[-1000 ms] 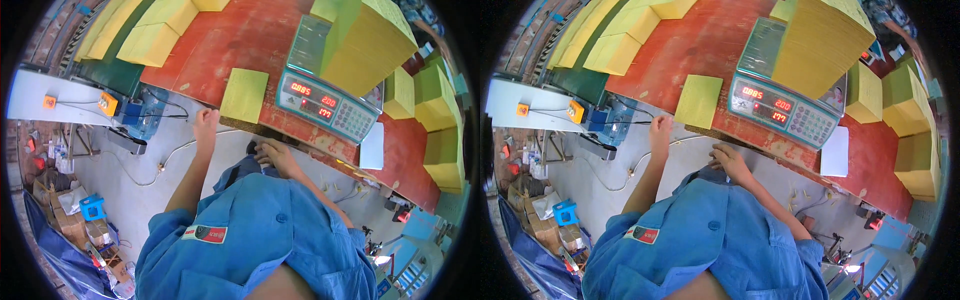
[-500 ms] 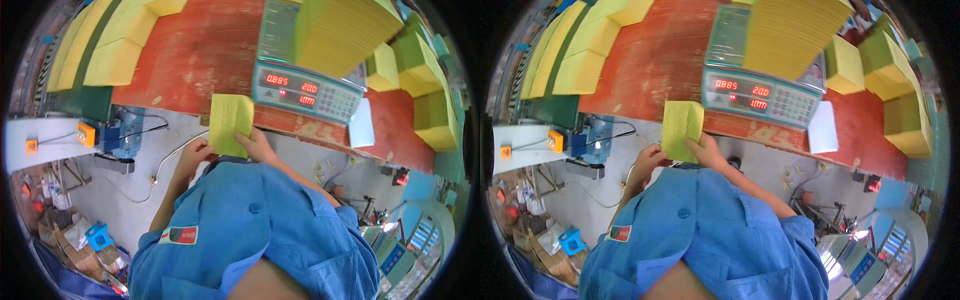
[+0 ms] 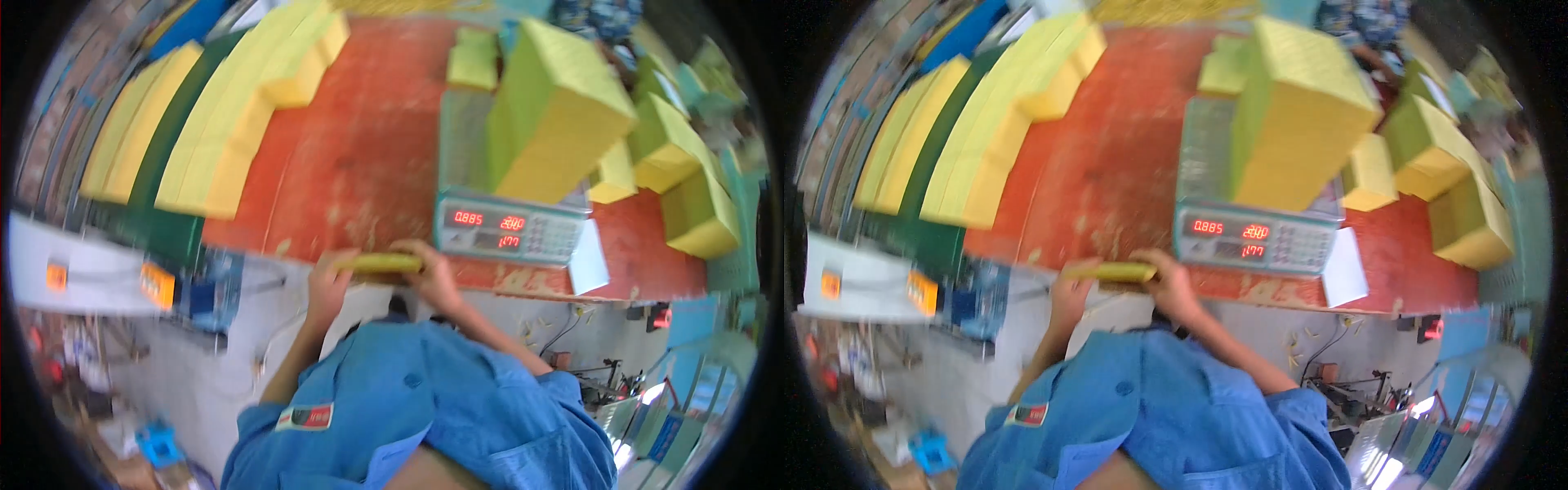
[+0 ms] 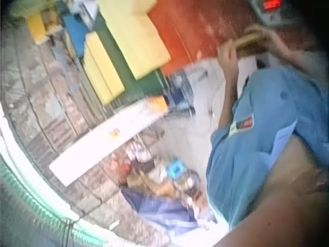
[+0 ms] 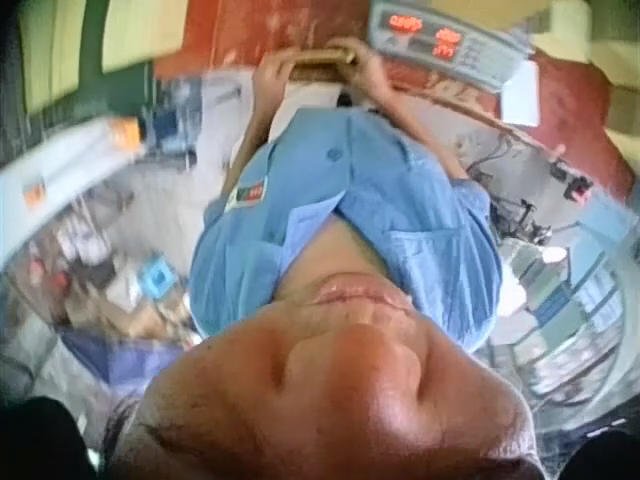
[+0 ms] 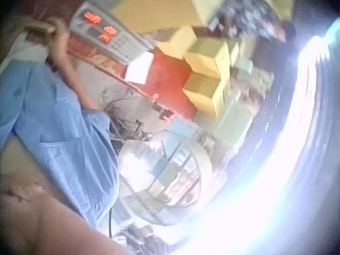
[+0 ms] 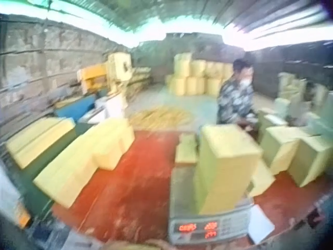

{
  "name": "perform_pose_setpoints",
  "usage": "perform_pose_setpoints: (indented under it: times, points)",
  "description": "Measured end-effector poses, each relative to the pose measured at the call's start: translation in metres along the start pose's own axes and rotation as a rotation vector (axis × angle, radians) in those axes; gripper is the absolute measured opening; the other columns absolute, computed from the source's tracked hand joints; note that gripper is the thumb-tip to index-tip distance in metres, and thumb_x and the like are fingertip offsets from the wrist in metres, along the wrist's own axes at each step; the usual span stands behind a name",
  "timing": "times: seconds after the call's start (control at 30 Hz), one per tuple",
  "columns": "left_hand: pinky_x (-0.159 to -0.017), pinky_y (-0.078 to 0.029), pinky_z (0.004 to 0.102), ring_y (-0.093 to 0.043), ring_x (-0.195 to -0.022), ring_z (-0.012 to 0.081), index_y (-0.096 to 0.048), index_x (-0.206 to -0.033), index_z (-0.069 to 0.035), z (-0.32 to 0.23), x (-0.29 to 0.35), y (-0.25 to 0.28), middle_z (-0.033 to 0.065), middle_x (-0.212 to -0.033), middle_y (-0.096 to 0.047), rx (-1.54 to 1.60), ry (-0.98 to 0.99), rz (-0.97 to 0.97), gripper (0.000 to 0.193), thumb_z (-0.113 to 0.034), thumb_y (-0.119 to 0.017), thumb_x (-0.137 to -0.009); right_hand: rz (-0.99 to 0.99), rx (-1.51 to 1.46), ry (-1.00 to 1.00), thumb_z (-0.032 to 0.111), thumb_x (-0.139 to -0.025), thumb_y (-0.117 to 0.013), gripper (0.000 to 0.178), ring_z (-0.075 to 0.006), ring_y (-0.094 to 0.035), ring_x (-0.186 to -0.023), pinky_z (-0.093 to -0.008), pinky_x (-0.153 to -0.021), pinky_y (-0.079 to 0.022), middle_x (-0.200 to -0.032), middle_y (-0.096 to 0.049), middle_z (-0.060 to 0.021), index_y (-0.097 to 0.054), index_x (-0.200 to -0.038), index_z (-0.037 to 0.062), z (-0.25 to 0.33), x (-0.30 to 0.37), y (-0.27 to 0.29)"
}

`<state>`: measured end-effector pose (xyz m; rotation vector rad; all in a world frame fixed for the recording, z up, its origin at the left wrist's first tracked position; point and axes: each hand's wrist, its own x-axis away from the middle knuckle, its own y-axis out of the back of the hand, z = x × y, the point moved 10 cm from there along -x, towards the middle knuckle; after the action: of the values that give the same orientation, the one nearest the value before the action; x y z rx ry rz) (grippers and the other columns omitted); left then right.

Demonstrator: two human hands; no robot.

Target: Weighing and adjusting stacks of yellow paper on a scale to ensure consistent weight before stacking them on a conveyor or table.

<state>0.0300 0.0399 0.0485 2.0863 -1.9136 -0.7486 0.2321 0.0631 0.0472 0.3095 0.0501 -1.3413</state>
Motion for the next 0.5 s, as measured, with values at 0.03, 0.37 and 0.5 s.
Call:
perform_pose_setpoints:
  times: [0.03, 0.37, 0.5]
  points:
    - [-0.085, -0.049, 0.0341, -0.065, -0.095, 0.0274, -0.068, -0.106, -0.002, 0.006, 0.0, -0.002, 0.0144, -0.1, -0.067, 0.039, -0.005, 0.001, 0.022, -0.003, -0.059, -0.087, -0.029, 0.016, -0.059, -0.004, -0.083, -0.063, 0.031, -0.0273, -0.064, -0.102, -0.0348, -0.086, -0.051, -0.106, -0.065, -0.0158, -0.063, -0.113, 0.0033, -0.002, 0.001, 0.001]
    - [-0.06, -0.044, 0.0239, -0.055, -0.065, 0.0083, -0.063, -0.085, -0.001, -0.228, -0.124, -0.004, 0.002, -0.074, -0.061, 0.409, -0.081, 0.374, 0.015, -0.015, -0.061, -0.09, -0.377, 0.213, 0.215, 0.008, -0.085, -0.069, 0.023, -0.0136, -0.055, -0.073, -0.0303, -0.065, -0.047, -0.081, -0.058, -0.0063, -0.063, -0.106, -0.0001, 0.209, -0.013, 0.159]
    - [-0.061, -0.043, 0.0241, -0.056, -0.068, 0.0091, -0.065, -0.084, -0.005, -0.324, -0.209, -0.04, 0.0009, -0.077, -0.063, 0.636, -0.193, 0.434, 0.018, -0.022, -0.062, -0.089, -0.627, 0.318, 0.335, 0.012, -0.085, -0.07, 0.042, -0.0046, -0.046, -0.063, -0.0259, -0.052, -0.037, -0.065, -0.053, 0.0026, -0.057, -0.123, -0.0015, 0.295, -0.054, 0.255]
